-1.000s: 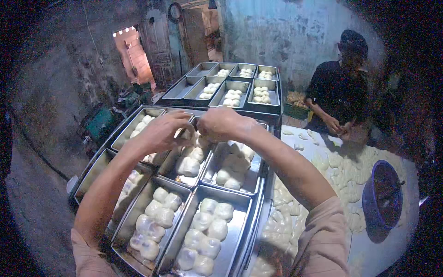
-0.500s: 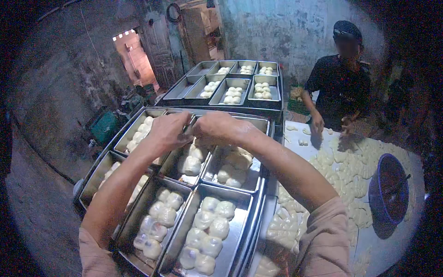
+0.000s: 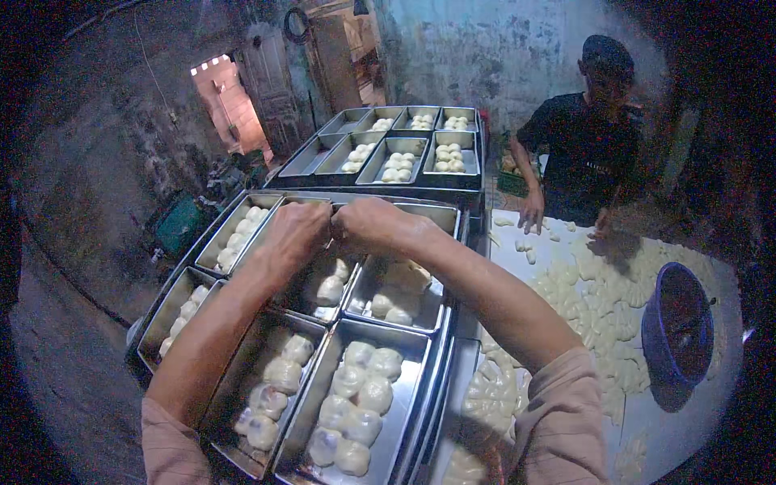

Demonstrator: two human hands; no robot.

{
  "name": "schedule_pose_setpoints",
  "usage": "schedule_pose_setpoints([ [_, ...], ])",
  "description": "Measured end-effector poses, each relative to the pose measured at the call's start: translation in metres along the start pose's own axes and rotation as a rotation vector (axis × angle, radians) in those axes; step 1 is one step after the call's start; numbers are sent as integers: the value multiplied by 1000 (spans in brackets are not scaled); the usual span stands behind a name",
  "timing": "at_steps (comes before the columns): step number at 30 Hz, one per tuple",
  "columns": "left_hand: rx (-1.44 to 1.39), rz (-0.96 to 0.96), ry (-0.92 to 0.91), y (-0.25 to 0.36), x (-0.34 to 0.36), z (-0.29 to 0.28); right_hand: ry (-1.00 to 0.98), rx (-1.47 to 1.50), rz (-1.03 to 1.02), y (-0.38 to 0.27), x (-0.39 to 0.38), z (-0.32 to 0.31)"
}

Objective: The person shapes dough pieces by hand, adding filling and pinching them closed into rolls. They place the filled dough portions into metal baking pans, carry the stack of pans across the room, set them down, and return to fill and shape more dough pieces.

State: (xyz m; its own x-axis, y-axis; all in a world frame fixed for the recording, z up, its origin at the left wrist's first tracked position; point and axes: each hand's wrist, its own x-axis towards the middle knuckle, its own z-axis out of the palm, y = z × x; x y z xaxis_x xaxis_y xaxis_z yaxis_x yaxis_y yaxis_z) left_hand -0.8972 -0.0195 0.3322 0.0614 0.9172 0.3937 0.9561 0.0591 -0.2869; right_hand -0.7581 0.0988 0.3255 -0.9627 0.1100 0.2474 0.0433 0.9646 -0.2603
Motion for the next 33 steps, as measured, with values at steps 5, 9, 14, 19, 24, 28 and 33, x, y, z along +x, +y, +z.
schedule_pose_setpoints([
  [5, -86, 45, 35, -28, -8, -13, 356, 136, -72, 1, -21, -17],
  [9, -45, 7, 141, -52, -25, -80, 518, 286, 112, 14, -46, -43],
  [14, 10, -283, 159, -74, -126, -190, 511, 131, 201, 24, -94, -50],
  [19, -492, -917, 176, -99, -329, -248, 444, 166, 102, 8, -135, -39],
  [24, -910, -1805, 115, -118, -597, -147, 742, 600, 427, -25, -226, -43],
  [28, -1321, -1866, -288, 70, -663, 16, 718, 431, 614, -30, -303, -15],
  [33, -1430, -1888, -558, 276, -686, 58, 694, 325, 747, -54, -422, 24],
])
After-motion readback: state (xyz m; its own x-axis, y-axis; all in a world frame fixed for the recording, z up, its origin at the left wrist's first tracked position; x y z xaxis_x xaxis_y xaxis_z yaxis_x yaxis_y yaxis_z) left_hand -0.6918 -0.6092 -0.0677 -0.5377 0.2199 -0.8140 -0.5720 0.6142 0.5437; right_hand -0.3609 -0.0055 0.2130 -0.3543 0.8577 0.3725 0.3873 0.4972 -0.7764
